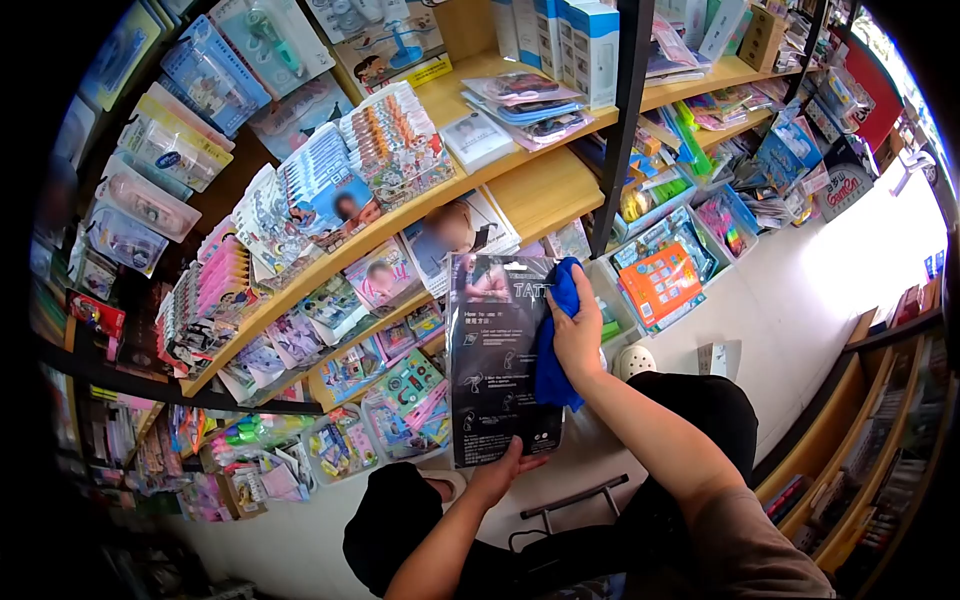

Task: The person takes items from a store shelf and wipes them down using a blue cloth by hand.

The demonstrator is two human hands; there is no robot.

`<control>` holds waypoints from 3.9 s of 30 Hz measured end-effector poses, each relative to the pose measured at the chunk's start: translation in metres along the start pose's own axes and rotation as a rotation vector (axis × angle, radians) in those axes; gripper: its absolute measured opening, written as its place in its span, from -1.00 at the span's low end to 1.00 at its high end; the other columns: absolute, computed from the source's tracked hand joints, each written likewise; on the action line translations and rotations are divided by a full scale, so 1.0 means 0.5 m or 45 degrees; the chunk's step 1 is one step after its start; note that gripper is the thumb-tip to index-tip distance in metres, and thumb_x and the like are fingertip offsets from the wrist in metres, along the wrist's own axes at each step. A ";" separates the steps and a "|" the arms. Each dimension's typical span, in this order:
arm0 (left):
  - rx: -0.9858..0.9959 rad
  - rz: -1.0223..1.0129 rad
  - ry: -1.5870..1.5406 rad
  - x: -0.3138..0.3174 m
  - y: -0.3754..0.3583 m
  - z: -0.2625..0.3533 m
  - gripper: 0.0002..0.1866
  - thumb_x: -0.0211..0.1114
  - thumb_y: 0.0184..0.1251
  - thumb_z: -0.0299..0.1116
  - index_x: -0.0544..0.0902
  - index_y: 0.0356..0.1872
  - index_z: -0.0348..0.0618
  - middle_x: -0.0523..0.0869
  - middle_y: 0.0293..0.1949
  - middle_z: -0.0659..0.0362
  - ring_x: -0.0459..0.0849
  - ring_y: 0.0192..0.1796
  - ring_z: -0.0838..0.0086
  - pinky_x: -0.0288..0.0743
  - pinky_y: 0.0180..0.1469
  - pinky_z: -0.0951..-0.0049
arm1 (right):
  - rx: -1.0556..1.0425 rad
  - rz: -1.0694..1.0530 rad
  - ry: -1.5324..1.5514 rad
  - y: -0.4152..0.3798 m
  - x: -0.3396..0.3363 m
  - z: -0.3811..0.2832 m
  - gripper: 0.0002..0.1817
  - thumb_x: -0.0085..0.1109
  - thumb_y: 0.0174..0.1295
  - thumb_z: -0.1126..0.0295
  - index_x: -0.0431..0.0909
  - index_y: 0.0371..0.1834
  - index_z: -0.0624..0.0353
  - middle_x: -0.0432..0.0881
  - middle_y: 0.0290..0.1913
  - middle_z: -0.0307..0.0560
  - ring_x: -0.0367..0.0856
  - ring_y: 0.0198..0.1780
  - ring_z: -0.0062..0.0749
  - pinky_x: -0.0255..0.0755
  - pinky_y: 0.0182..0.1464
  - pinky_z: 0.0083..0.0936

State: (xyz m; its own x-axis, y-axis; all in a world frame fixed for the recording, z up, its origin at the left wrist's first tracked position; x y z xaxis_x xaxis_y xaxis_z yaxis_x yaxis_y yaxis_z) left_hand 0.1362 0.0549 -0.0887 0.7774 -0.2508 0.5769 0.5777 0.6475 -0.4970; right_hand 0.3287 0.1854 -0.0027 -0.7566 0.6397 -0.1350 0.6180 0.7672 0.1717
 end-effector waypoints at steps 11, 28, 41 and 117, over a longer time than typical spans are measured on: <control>-0.104 0.015 0.098 -0.014 0.000 0.000 -0.49 -0.24 0.48 -0.12 0.26 0.18 -0.39 0.51 0.05 -0.13 0.55 0.07 0.08 0.43 0.14 0.23 | -0.118 -0.215 -0.145 -0.016 0.018 -0.051 -0.49 0.24 0.05 0.52 0.36 0.13 0.22 0.47 -0.13 0.11 0.46 -0.03 -0.10 0.30 0.05 -0.40; 0.133 0.108 0.002 -0.035 -0.009 0.070 -0.56 -0.15 0.45 -0.21 0.20 0.25 -0.23 0.48 0.09 -0.07 0.58 -0.01 -0.02 0.42 0.07 -0.07 | -0.210 -0.784 -0.085 -0.125 0.067 -0.065 -0.56 0.30 -0.02 0.48 0.50 0.01 0.09 0.34 -0.14 0.02 0.38 -0.06 -0.13 0.30 0.02 -0.38; 0.170 0.299 -0.076 -0.087 0.001 0.090 -0.56 -0.09 0.43 -0.19 0.25 0.22 -0.20 0.50 0.08 -0.04 0.60 -0.05 0.01 0.45 0.04 -0.05 | -0.332 -1.147 -0.262 -0.216 0.073 -0.054 -0.50 0.27 -0.20 0.59 0.56 -0.05 0.06 0.23 -0.07 0.15 0.38 -0.04 0.01 0.35 0.02 -0.32; 0.097 0.442 0.979 -0.126 -0.040 0.048 -0.42 0.10 0.28 -0.37 0.13 0.31 -0.17 0.29 0.26 0.09 0.28 0.28 0.36 0.22 0.24 0.35 | -0.871 -1.710 -0.103 -0.376 0.163 -0.133 -0.44 0.16 -0.02 0.48 0.35 0.15 0.16 0.35 0.24 -0.02 0.20 0.33 -0.15 0.01 0.38 -0.20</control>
State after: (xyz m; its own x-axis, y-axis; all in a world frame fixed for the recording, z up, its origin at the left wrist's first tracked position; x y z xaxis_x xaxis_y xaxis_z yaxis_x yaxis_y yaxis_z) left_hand 0.0699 0.0751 -0.0993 0.8764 -0.4305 -0.2159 0.2778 0.8181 -0.5035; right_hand 0.1367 0.0904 0.0189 -0.6350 -0.4808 -0.6046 -0.7364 0.6132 0.2858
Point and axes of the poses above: each hand's wrist, its own y-axis towards the middle knuckle, its own x-axis out of the palm, z = x × y, the point moved 8 cm from there along y, towards the middle knuckle
